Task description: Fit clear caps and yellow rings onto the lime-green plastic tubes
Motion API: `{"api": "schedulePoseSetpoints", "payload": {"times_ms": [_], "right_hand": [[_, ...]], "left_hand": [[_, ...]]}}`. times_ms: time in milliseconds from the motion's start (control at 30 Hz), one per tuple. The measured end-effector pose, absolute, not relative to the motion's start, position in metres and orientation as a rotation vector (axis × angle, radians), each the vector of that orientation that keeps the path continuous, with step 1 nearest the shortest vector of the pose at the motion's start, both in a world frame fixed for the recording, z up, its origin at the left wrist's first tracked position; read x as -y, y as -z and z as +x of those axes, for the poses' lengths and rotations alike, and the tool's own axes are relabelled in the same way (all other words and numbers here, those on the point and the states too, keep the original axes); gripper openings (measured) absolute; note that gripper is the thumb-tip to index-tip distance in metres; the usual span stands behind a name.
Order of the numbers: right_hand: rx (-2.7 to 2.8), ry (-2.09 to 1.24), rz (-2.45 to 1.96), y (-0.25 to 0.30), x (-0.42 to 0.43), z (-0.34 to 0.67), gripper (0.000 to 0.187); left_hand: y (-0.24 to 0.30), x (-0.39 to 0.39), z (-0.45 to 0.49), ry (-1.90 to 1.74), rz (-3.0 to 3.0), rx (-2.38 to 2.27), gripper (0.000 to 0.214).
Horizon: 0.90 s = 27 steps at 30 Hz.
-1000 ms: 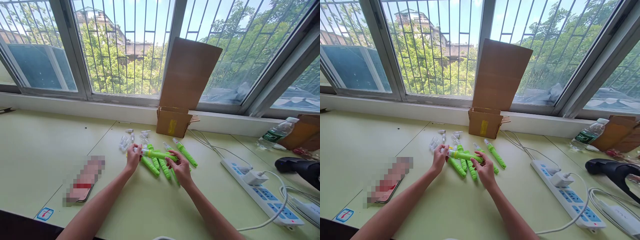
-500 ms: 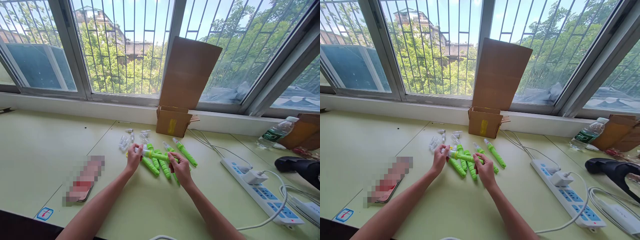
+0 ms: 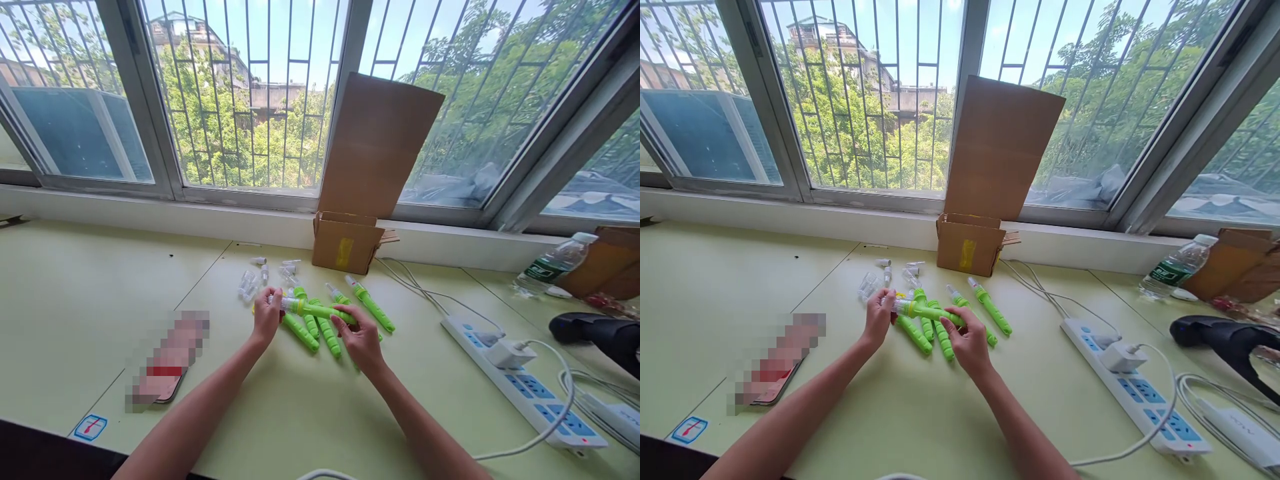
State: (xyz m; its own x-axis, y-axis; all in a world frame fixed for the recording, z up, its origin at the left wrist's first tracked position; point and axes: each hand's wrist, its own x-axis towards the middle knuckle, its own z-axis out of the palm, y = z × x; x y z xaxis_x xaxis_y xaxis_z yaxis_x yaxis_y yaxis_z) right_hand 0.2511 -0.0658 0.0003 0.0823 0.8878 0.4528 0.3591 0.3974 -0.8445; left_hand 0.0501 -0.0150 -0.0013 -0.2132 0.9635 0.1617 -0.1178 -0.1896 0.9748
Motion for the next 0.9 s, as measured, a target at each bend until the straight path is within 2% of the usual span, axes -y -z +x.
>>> {"api": "schedulePoseSetpoints", "payload": {"times_ms": [300,400,500,700,900], "right_hand": [[1.325,-0.923,-1.243,-0.011,0.067,0.249,0.045],[1.306,-0.932,-1.241,-0.01,0.066,0.25,0.045],[1.372,-0.794,-1.204,-0.008,0.065,0.25,0.039],[1.671,-0.291,-1.054,-0.005,0.067,0.253,0.02],[1.797,-0.226,-1.041,-0.004,0.07,0.256,0.02]], "left_hand": [[-0.001,0.017,0.048,-1.561,1.167,-1.16,0.028],[0.0,0.016,0.047,-1.566,1.215,-1.135,0.03],[-0.001,0.013,0.044,-1.537,1.203,-1.081,0.031],[-0.005,0.006,0.039,-1.355,1.086,-1.062,0.038],[-0.002,0.005,0.04,-1.34,1.049,-1.088,0.036]]}}
